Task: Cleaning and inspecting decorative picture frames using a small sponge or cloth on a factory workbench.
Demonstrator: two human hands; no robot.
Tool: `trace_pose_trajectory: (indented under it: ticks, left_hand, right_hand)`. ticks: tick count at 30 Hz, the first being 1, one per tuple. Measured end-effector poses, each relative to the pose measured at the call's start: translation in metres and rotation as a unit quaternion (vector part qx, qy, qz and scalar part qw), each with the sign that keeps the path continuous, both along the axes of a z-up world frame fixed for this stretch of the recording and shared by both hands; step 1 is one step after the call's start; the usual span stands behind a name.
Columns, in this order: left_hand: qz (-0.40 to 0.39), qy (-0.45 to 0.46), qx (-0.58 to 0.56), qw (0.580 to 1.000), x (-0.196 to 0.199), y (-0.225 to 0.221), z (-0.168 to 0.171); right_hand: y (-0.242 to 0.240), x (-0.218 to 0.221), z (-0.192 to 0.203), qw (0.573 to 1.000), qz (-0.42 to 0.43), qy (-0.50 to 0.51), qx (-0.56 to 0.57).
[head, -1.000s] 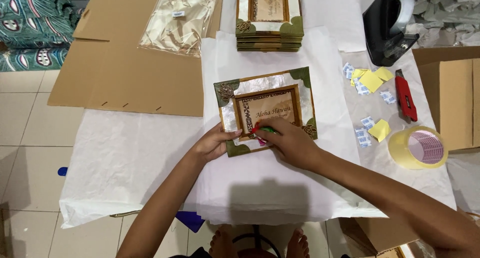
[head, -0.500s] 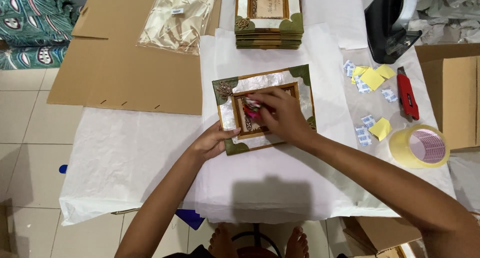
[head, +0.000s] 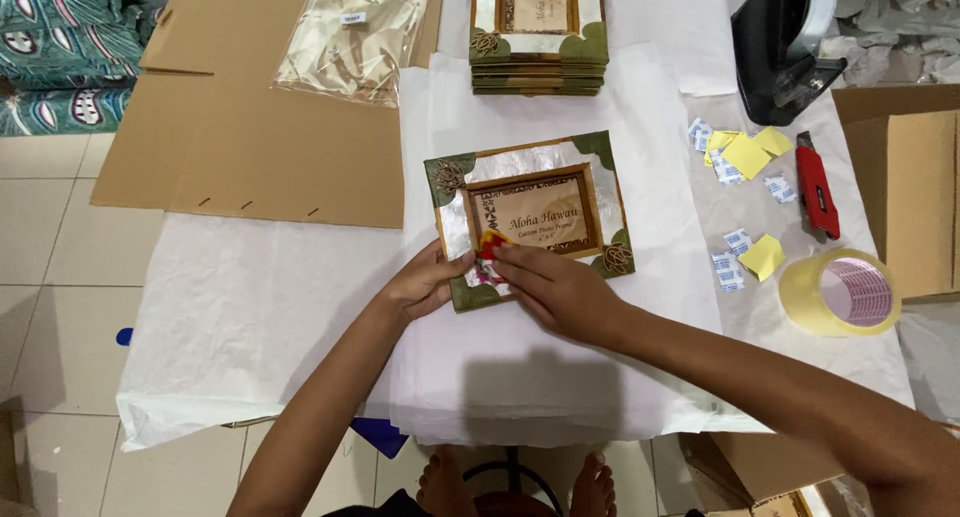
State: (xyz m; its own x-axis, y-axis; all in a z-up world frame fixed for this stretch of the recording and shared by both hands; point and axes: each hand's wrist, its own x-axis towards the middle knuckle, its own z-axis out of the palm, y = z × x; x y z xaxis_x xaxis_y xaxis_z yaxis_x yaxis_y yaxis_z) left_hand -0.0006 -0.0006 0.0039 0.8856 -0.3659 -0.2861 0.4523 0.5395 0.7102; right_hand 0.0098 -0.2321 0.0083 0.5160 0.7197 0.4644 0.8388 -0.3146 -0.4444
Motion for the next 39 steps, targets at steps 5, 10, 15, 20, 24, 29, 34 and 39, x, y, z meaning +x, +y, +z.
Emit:
trace_pose_trajectory:
  ticks: [5, 10, 15, 20, 24, 29, 34, 39]
  left_hand:
    - [-0.014, -0.014, 0.011, 1.000, 0.004, 0.003, -0.003]
    - [-0.013, -0.022, 0.002, 1.000, 0.001, 0.002, 0.004]
    - [-0.013, -0.017, 0.013, 1.000, 0.009, 0.003, -0.025]
    - [-0.016, -0.019, 0.034, 0.999, 0.004, 0.004, -0.008]
    - [-0.019, -0.019, 0.036, 0.999, 0.006, 0.005, -0.018]
    - [0.001, 0.000, 0.019, 1.000, 0.001, 0.001, 0.000]
    - [-0.011, -0.006, 0.022, 1.000, 0.014, 0.010, -0.050]
    - [-0.019, -0.021, 0.009, 1.000, 0.010, 0.008, -0.036]
  right_hand:
    - [-0.026, 0.016, -0.018, 0.999, -0.031, -0.028, -0.013]
    - [-0.036, 0.020, -0.019, 0.996, -0.063, -0.052, -0.028]
    - [-0.003, -0.006, 0.000, 0.999, -0.046, -0.001, -0.008]
    - [0.002, -0.022, -0.005, 0.998, 0.018, -0.054, -0.040]
    - [-0.001, -0.026, -0.007, 0.992, 0.030, -0.090, -0.087]
    - [0.004, -0.019, 0.001, 0.992, 0.032, -0.046, -0.117]
    - [0.017, -0.006, 0.003, 0.988, 0.042, -0.023, -0.146]
    - [0.031, 0.019, -0.014, 0.985, 0.035, -0.032, -0.164]
